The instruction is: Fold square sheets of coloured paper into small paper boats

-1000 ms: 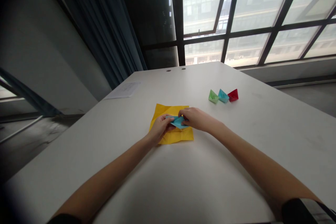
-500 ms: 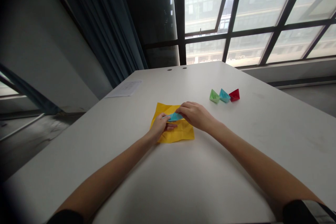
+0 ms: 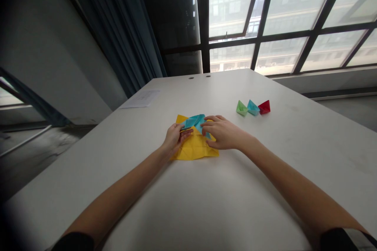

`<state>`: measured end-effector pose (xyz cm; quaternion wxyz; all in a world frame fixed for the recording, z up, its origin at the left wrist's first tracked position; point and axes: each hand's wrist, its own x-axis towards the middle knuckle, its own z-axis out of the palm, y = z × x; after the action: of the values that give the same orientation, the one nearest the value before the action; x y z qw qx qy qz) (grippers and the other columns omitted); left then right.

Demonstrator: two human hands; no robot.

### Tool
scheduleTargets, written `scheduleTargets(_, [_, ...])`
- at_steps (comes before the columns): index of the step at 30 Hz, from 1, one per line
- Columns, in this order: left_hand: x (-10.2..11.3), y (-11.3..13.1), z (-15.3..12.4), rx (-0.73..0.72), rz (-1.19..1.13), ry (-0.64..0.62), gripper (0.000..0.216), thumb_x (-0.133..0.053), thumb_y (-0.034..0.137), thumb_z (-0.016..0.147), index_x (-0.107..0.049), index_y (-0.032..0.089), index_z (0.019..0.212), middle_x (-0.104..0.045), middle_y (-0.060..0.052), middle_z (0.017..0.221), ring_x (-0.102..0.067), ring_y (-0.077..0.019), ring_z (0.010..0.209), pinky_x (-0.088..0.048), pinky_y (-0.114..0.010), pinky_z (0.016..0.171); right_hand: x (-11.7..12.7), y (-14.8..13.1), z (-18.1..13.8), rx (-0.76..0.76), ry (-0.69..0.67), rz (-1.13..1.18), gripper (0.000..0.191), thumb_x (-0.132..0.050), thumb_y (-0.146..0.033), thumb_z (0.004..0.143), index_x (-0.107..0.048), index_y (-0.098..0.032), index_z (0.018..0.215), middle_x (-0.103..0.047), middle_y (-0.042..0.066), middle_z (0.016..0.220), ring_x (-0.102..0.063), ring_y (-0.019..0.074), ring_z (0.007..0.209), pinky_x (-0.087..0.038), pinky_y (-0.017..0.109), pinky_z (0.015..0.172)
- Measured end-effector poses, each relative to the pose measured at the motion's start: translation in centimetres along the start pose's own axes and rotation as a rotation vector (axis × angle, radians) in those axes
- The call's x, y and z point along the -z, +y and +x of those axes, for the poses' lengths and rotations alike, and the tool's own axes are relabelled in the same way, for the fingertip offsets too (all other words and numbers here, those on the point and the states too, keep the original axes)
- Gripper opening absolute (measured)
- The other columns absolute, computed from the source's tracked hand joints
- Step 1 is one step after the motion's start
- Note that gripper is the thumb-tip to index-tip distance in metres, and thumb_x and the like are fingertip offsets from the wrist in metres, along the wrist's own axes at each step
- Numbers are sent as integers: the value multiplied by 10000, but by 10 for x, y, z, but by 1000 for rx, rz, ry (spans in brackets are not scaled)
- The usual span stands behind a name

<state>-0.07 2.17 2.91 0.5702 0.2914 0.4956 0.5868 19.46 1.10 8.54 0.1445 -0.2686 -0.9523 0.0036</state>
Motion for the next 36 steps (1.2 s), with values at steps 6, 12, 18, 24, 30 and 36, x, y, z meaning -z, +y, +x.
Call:
scheduleTargets(6, [0,-3,-1,-162,130,-23,211,-626,154,661,-442,157,764,-547,10,721,-580,-77,604,-498,-181,535,-1,4,1,-194,-14,44,267,-402,-377,847,-532,-196,994,-664,64,874,-607,199,772,-399,349,758])
scheduleTargets(12, [-5,-4,-11,-267,288,-135,190,-631,188,635,-477,157,741,-524,20,679,-539,-79,620,-491,-184,546,-9,3,1,-337,22,-118,311,-395,-407,851,-513,-247,1089,-668,17,723,-586,164,591,-314,243,513])
scheduleTargets(18, [-10,-6,-17,-296,379,-224,206,-646,222,629,-499,147,753,-523,8,720,-529,-82,636,-473,-200,586,-13,0,0,-200,94,-208,268,-403,-348,847,-628,-277,977,-635,23,756,-555,121,584,-301,236,537])
scheduleTargets(24, [-15,-4,-25,-428,393,-346,319,-659,171,612,-491,167,883,-540,-2,831,-537,-99,751,-446,-199,666,-13,-5,2,-263,179,-125,208,-439,-262,789,-639,-218,823,-627,21,742,-524,107,570,-305,221,531])
scheduleTargets(30, [-13,-8,-25,-563,508,-300,273,-585,119,646,-494,182,895,-552,-10,868,-543,-116,785,-437,-197,661,-9,-10,5,-400,269,256,84,-512,-204,646,-593,-183,649,-544,-17,574,-459,93,517,-330,207,512])
scheduleTargets(36, [-10,-9,-25,-522,524,-301,267,-535,93,659,-507,190,906,-552,17,753,-535,-98,685,-412,-170,578,-5,-6,8,-564,224,823,130,-555,-276,631,-571,-149,604,-449,-49,479,-382,71,465,-300,202,452])
